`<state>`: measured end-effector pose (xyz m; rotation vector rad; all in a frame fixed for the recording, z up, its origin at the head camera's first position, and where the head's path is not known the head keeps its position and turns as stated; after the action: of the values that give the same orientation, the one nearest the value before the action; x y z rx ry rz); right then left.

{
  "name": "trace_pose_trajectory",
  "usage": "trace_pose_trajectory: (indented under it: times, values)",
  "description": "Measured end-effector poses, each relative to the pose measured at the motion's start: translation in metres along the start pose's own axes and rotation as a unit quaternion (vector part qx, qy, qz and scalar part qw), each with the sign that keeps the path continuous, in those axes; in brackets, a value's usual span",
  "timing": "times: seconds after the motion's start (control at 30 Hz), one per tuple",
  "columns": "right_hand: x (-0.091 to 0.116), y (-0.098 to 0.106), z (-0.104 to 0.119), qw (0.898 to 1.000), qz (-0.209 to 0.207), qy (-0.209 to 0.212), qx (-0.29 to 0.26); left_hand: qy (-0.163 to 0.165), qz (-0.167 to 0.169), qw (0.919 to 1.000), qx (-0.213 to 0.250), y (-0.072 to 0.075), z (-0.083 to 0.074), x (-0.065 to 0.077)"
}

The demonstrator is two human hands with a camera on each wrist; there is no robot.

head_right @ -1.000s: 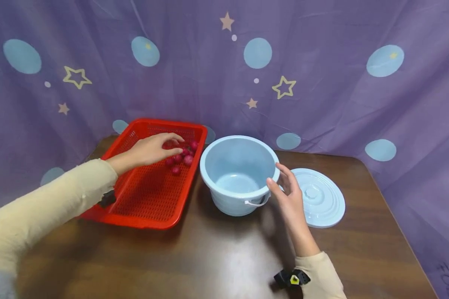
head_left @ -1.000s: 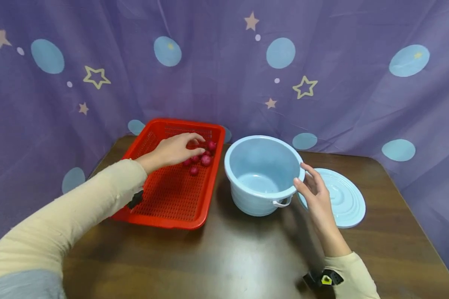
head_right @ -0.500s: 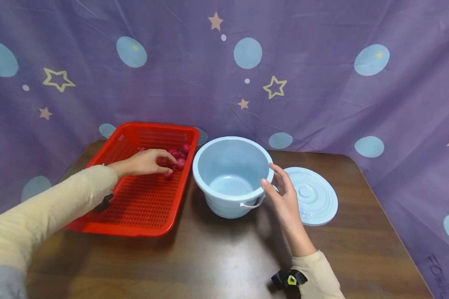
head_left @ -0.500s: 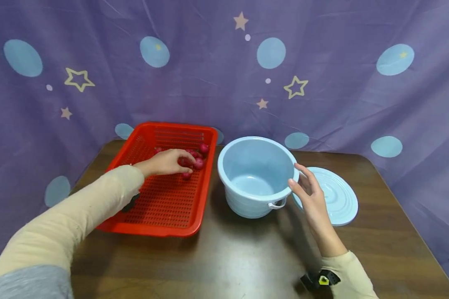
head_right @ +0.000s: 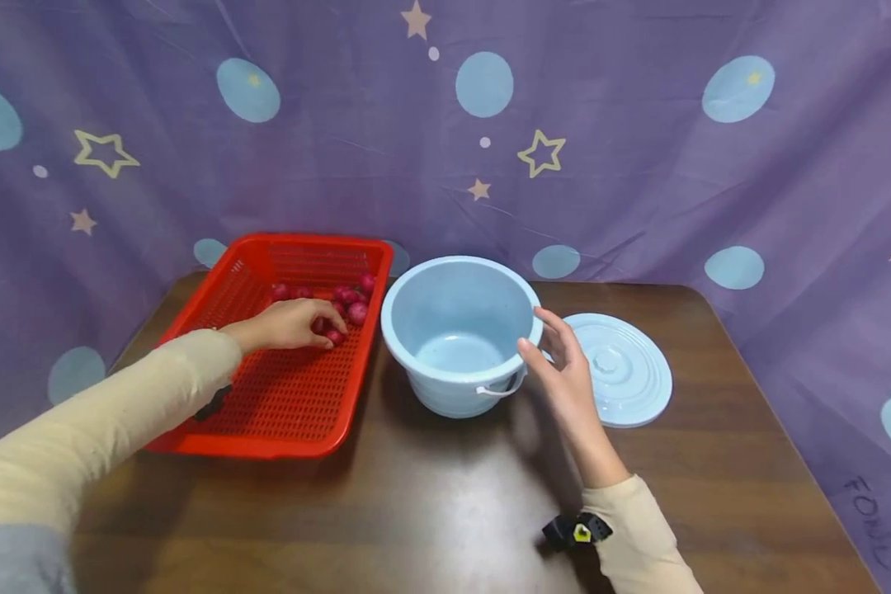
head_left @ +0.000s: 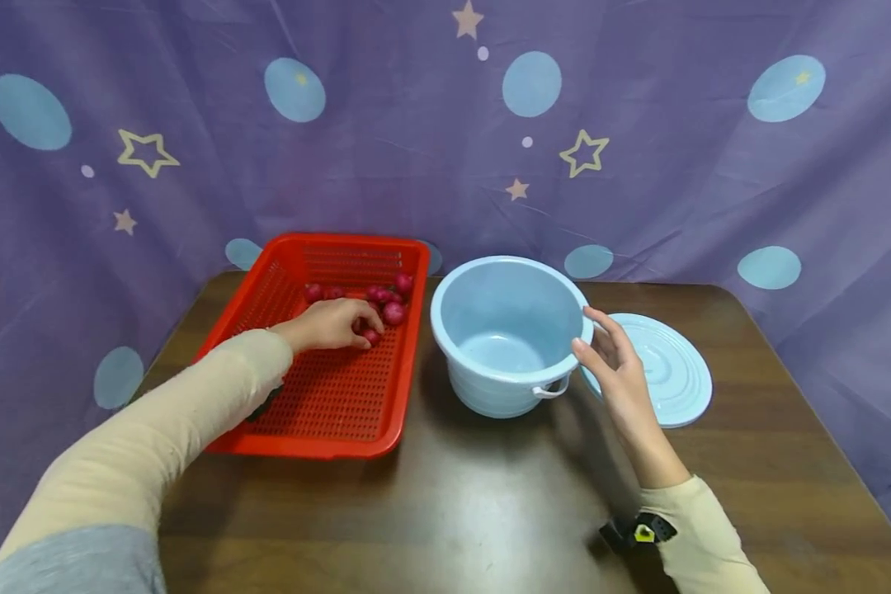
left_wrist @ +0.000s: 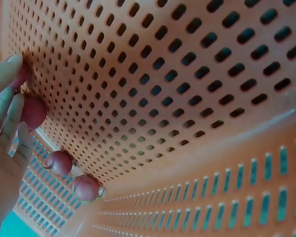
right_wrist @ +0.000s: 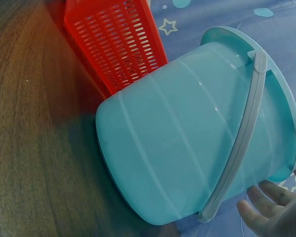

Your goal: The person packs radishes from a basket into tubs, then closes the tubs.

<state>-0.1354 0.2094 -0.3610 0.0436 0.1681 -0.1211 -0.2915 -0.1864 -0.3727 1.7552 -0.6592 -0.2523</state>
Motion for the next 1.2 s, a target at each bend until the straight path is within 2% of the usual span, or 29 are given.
trace_pose_trajectory:
  times: [0.1,0.3,0.47,0.63,0.77,1.0,1.2]
  values:
    - [-0.002,-0.001,0.001,1.000,0.005,-0.001,0.005,0.013,-0.003,0.9999,-0.003,0.004,-0.002,0.003]
    - [-0.005,0.002,0.004,1.000,0.002,0.002,0.019,0.020,-0.004,0.9998,0.002,0.022,-0.013,0.010]
    - [-0.005,0.003,0.007,1.000,0.010,-0.006,0.029,0.022,-0.004,0.9995,0.021,0.035,-0.021,0.027]
    - [-0.005,0.003,0.009,1.000,0.015,-0.002,0.026,0.027,-0.024,0.9983,0.046,0.052,-0.034,0.045]
    - [-0.004,0.003,0.009,1.000,0.018,-0.007,0.025,0.027,-0.032,0.9981,0.044,0.067,-0.046,0.052]
    - [-0.001,0.001,0.007,0.999,0.024,-0.023,0.023,0.001,-0.071,0.9971,0.029,0.092,-0.073,0.057]
    - [0.000,0.000,0.005,1.000,0.017,-0.016,0.017,-0.018,-0.074,0.9966,0.032,0.105,-0.098,0.049]
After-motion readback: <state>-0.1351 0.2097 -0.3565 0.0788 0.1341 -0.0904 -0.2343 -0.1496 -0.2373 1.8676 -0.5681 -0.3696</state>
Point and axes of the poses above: each hand's wrist, its own x-axis away from the middle knuckle, its own y-axis out of the back of the hand, z = x × y, the point moved 1 cm from there along -x, towards the middle knuckle, and after that the axes turned 4 degrees about y, right-handed, at the moved point
